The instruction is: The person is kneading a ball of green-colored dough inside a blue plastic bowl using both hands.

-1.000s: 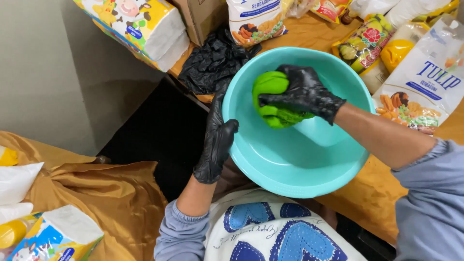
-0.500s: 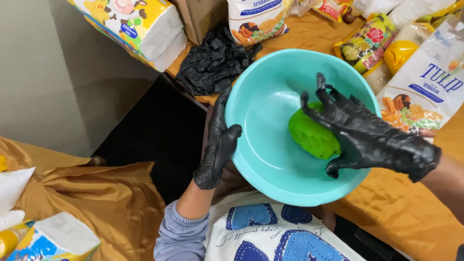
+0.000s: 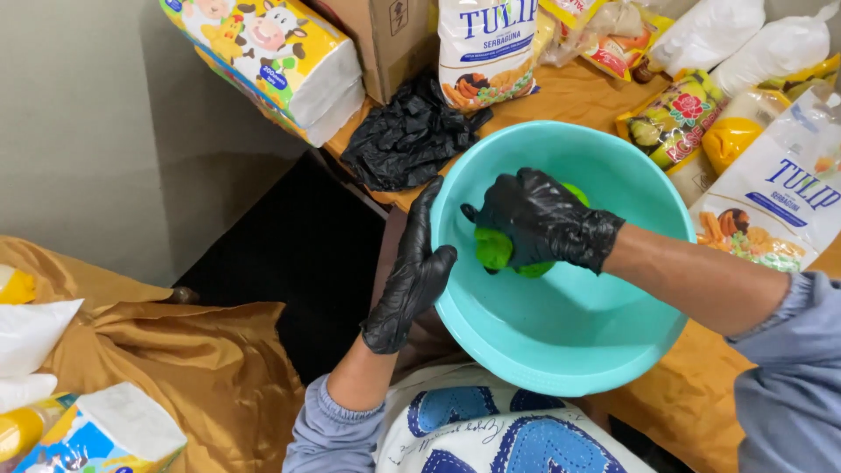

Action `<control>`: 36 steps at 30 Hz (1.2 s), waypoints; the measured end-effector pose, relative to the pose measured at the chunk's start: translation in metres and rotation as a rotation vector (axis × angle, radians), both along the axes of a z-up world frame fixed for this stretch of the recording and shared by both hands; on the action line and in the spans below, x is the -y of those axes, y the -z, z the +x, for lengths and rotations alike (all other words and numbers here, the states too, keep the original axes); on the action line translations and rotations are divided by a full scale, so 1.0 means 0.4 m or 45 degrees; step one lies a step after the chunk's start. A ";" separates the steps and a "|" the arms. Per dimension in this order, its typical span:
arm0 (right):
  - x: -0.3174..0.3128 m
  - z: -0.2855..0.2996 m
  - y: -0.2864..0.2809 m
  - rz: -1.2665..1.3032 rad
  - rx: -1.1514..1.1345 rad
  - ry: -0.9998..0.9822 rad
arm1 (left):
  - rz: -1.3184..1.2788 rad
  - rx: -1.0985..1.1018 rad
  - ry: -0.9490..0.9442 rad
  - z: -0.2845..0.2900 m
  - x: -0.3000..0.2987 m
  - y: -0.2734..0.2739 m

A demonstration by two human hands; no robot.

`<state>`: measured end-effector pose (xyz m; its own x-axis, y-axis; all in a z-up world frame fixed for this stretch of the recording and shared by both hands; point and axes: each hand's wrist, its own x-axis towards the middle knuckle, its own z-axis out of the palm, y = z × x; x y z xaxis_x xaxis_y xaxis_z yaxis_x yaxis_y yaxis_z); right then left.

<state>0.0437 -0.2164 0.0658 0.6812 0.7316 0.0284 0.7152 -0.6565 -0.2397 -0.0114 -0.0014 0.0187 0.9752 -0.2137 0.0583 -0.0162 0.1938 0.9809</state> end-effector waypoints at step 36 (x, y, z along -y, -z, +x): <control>0.070 -0.078 0.067 -0.100 -0.277 0.011 | -0.171 -0.009 -0.151 -0.012 0.034 0.033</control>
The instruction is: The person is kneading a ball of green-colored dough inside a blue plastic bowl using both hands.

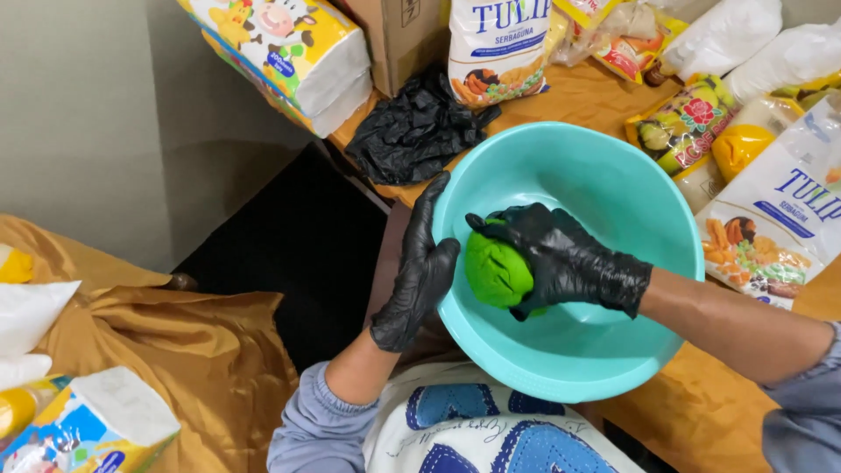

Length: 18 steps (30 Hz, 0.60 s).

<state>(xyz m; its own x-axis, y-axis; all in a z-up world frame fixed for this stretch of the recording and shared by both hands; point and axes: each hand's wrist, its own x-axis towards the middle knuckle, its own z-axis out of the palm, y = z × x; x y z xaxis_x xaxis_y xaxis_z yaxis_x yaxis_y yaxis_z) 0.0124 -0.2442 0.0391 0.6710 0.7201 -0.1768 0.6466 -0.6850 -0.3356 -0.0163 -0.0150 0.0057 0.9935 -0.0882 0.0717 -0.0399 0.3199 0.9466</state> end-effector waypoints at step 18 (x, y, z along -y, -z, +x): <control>0.208 -0.075 -0.142 0.513 0.116 0.172 | 1.380 0.462 -0.263 0.011 0.008 -0.126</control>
<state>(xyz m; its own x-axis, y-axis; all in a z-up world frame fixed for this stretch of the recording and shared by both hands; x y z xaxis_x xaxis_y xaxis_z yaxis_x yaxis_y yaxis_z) -0.0178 -0.3275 0.0958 0.7640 0.6238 0.1648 0.5994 -0.5917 -0.5391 -0.0119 -0.0181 0.0563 0.9326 -0.1166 0.3415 -0.3222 -0.6954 0.6424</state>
